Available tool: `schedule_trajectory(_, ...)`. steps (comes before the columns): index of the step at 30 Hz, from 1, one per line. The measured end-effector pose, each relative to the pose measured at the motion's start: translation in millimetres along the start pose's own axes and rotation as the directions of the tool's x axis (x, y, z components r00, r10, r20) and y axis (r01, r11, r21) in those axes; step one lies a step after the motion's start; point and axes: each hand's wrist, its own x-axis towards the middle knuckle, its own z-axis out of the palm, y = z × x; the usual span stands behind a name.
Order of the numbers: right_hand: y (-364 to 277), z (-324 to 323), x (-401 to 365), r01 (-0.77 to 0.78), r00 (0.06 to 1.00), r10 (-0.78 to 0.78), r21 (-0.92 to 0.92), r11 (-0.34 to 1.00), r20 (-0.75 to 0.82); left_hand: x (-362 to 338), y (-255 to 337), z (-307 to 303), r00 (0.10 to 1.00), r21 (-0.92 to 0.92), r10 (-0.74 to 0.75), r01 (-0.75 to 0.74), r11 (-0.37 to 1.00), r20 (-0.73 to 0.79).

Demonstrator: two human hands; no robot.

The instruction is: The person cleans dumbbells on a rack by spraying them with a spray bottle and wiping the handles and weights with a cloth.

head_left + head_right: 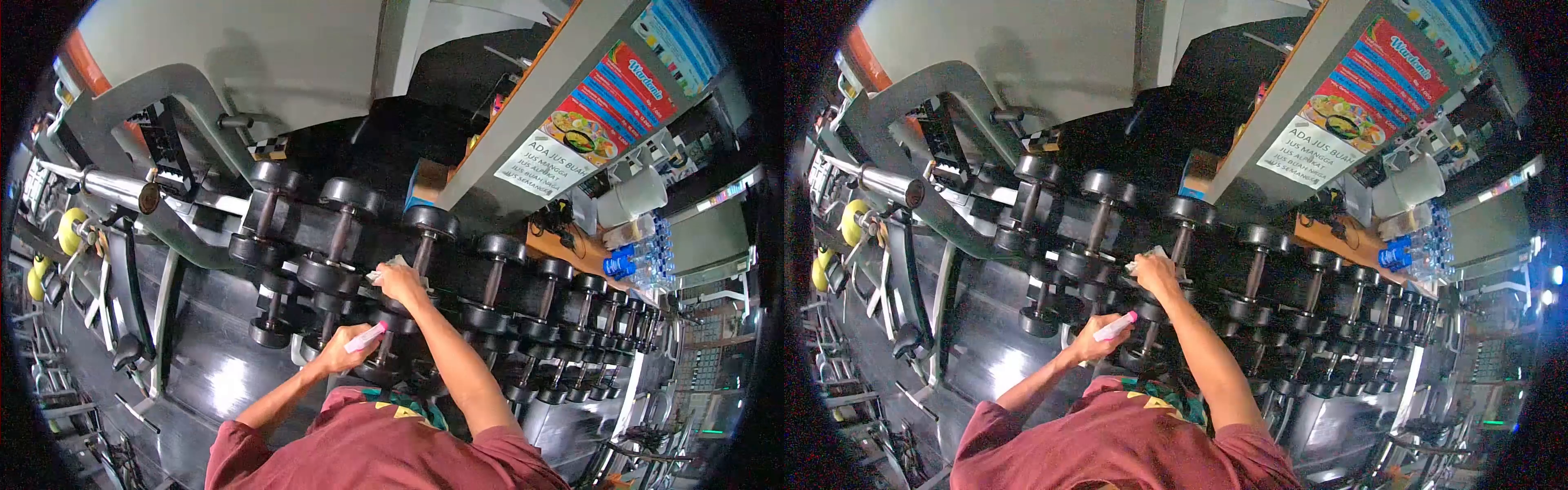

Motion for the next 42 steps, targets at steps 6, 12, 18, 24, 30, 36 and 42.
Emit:
schedule_trajectory(6, 38, -36, -47, 0.153, 0.985, -0.101, 0.417, 0.896, -0.143, 8, -13, 15, 0.999, -0.089, -0.046, 0.045, 0.995, -0.011)
schedule_trajectory(12, 103, -44, -96, -0.099, 0.986, 0.16, 0.583, 0.806, -0.054, -3, 2, 12, 0.967, -0.191, -0.25, 0.238, 0.952, -0.04)
schedule_trajectory(18, 104, 27, -70, -0.121, 0.909, 0.34, 0.627, 0.77, -0.242, -6, -8, 16, 0.964, -0.241, -0.244, 0.213, 0.947, -0.107)
schedule_trajectory(24, 102, -22, -83, -0.051, 0.989, 0.136, 0.714, 0.698, -0.062, -5, 4, 19, 0.956, -0.246, -0.256, 0.216, 0.945, -0.143)
schedule_trajectory(30, 50, -34, -63, 0.314, 0.873, 0.058, 0.649, 0.693, -0.484, -11, 6, 31, 0.946, -0.168, -0.234, 0.198, 0.966, -0.227)
schedule_trajectory(36, 65, 5, -75, 0.313, 0.863, 0.016, 0.558, 0.768, -0.506, -22, 12, 51, 0.912, -0.274, -0.33, 0.262, 0.925, -0.242)
schedule_trajectory(42, 82, -25, -112, 0.1, 0.928, 0.147, 0.611, 0.786, -0.341, -25, 12, 70, 0.925, -0.231, -0.281, 0.224, 0.947, -0.257)
